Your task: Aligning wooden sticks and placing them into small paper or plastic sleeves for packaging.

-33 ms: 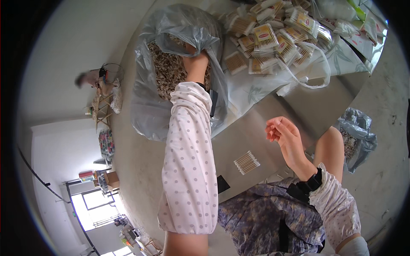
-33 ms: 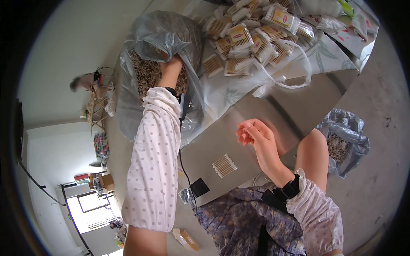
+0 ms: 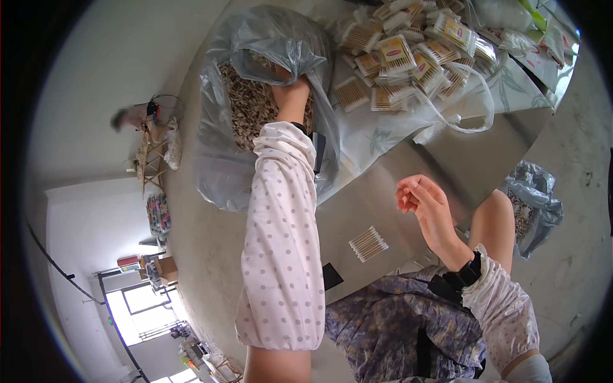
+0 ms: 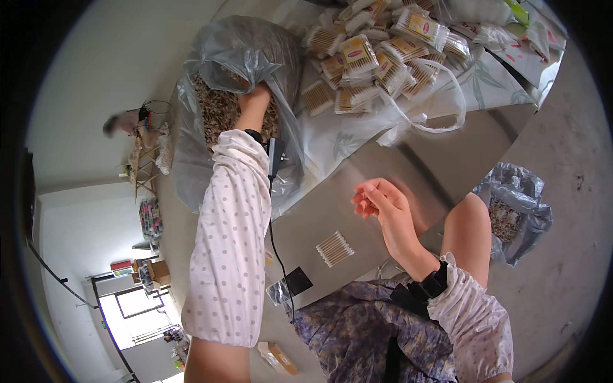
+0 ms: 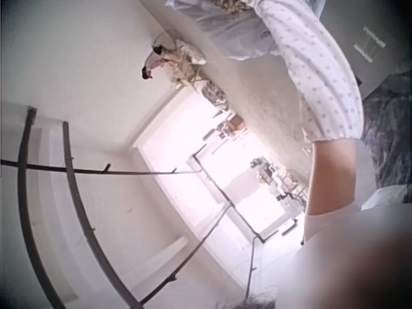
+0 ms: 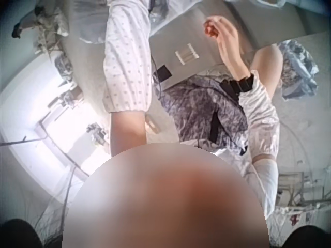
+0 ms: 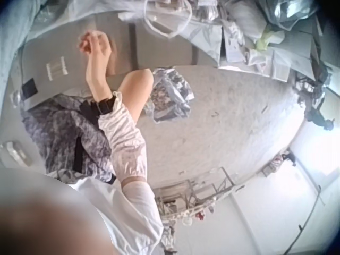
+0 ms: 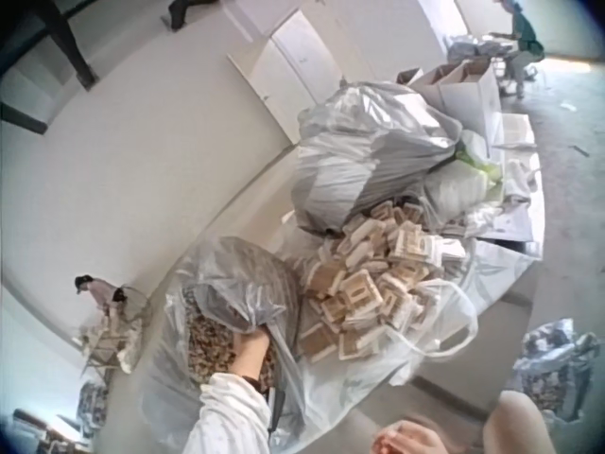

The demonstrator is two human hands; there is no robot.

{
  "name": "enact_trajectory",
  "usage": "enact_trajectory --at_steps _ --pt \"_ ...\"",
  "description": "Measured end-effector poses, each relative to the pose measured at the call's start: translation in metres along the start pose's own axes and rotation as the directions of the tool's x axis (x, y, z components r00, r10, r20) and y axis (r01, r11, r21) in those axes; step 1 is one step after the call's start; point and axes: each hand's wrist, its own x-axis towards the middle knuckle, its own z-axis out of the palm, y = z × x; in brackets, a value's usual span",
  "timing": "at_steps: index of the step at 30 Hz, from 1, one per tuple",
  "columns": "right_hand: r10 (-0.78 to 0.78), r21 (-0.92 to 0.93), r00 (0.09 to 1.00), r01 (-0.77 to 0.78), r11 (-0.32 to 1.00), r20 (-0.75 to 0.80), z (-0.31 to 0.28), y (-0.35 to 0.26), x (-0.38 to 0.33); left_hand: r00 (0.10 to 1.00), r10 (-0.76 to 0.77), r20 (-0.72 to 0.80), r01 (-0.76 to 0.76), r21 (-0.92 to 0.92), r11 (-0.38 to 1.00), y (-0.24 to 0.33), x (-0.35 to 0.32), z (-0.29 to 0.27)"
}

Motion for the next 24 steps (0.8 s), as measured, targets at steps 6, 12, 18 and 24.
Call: enact_trajectory --at_steps 6,12,18,24 --pt "0.022 -0.047 0.999 -0.021 0.999 0.029 0.005 -0.002 0.004 0.996 -0.063 0.065 0.057 0.080 0.995 -0.013 0.016 -0.015" --pt "0.034 -0.062 0.999 -0.032 0.998 0.029 0.005 0.007 0.008 0.997 -0.053 -0.060 0.041 -0.186 0.982 -0.026 -0.031 -0.041" --pt "0.008 -0.096 0.998 -0.002 0.995 0.057 0.000 0.012 0.012 0.971 -0.239 -0.027 0.233 -0.141 0.962 0.012 -0.135 -0.067" --pt "0.005 -0.149 0.997 0.006 0.989 0.078 0.002 0.020 0.013 0.978 -0.210 0.001 0.208 -0.162 0.965 0.031 -0.216 -0.084"
